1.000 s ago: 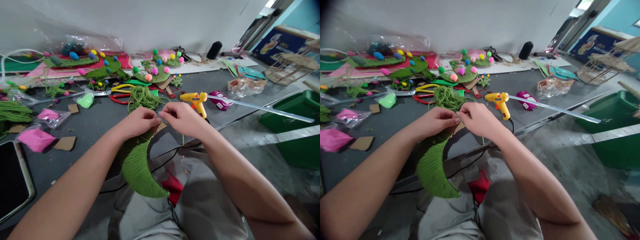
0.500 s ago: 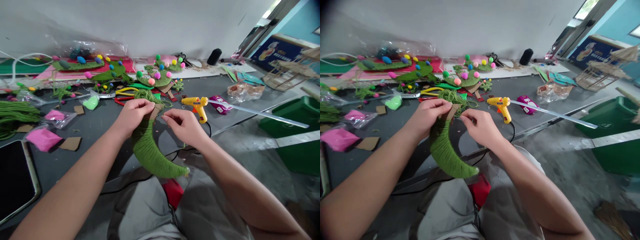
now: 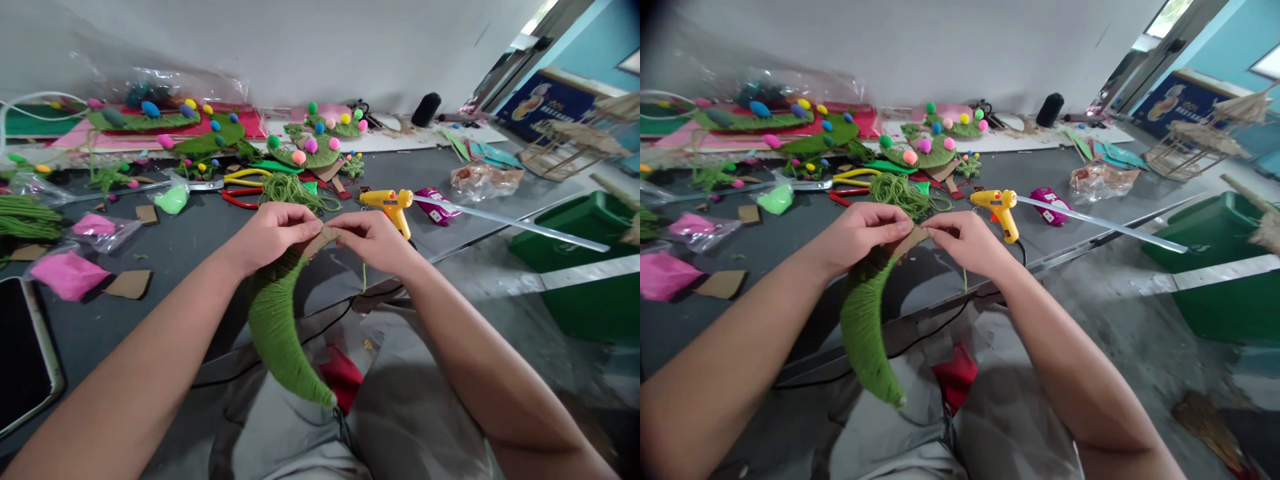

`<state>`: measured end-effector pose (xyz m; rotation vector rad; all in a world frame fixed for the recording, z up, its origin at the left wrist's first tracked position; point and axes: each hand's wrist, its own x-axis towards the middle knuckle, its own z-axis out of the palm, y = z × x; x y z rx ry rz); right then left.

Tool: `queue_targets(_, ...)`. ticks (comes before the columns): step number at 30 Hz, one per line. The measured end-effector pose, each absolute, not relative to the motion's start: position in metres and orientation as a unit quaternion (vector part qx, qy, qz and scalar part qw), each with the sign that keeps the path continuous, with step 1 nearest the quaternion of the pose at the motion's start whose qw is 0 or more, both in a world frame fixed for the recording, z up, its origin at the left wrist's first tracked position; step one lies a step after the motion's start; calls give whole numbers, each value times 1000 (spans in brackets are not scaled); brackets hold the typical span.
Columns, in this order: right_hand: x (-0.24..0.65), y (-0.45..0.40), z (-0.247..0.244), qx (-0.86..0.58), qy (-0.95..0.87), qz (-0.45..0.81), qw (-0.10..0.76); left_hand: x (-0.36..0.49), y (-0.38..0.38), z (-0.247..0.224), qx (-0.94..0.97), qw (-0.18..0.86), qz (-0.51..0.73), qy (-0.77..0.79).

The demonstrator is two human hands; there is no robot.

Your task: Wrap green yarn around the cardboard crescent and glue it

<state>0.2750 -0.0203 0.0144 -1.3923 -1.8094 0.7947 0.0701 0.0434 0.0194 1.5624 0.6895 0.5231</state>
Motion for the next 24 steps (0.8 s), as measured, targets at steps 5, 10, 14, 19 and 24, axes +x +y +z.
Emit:
queue_targets(5, 282, -19, 22, -550, -724, 278, 310, 74, 42, 15, 758, 564, 135, 298)
queue_targets(10, 284, -24, 34, -614, -709, 219, 268, 74, 43, 15, 776, 530, 112, 324)
queue_targets(14, 291, -30, 39, -680, -643, 206, 285, 68, 48, 18, 768, 514, 154, 350)
queue_targets(19, 306, -49, 40, -656, -675, 300, 154, 60, 51, 29, 765, 439, 273, 383)
queue_targets(24, 291, -55, 35, -565, -680, 345, 316, 63, 44, 34, 761, 452, 303, 353)
